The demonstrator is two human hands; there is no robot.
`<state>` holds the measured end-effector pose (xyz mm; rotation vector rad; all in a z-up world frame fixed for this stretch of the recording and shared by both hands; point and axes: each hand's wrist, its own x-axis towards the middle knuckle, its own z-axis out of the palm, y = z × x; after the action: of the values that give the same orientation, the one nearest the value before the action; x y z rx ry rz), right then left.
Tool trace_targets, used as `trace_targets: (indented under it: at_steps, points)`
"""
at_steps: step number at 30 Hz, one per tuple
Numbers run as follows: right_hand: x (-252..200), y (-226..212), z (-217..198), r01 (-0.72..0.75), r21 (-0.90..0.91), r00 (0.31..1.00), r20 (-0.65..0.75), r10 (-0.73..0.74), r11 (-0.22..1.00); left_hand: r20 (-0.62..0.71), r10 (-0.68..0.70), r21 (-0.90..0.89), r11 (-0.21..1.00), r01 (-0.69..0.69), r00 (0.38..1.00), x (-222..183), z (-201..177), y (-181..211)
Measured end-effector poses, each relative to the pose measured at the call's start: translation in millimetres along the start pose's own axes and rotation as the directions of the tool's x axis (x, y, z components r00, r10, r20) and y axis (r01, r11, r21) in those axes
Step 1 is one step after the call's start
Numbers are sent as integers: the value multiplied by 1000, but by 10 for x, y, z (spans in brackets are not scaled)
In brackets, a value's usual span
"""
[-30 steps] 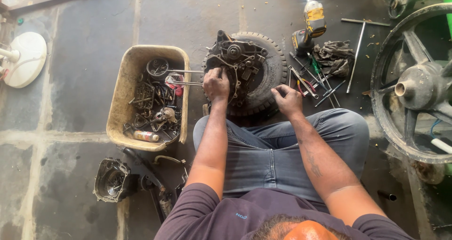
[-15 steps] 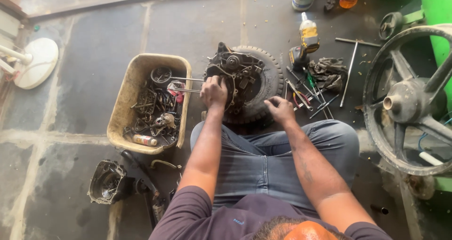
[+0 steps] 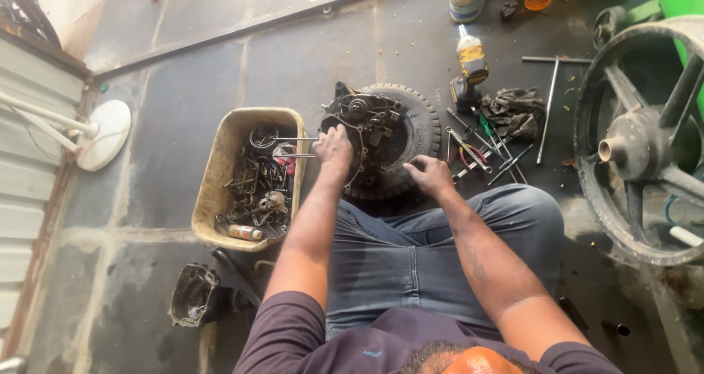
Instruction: Repairing or assembling a motorcycle engine while sitting on the floor.
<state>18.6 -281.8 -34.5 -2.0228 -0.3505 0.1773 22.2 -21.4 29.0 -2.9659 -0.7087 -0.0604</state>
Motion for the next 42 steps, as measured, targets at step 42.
trace_targets:
  at_steps: [42]
  points:
    - [-47,-111,-15,-40,9,993,115,39,999,-179,-54,12,998,57,982,-109,38,85]
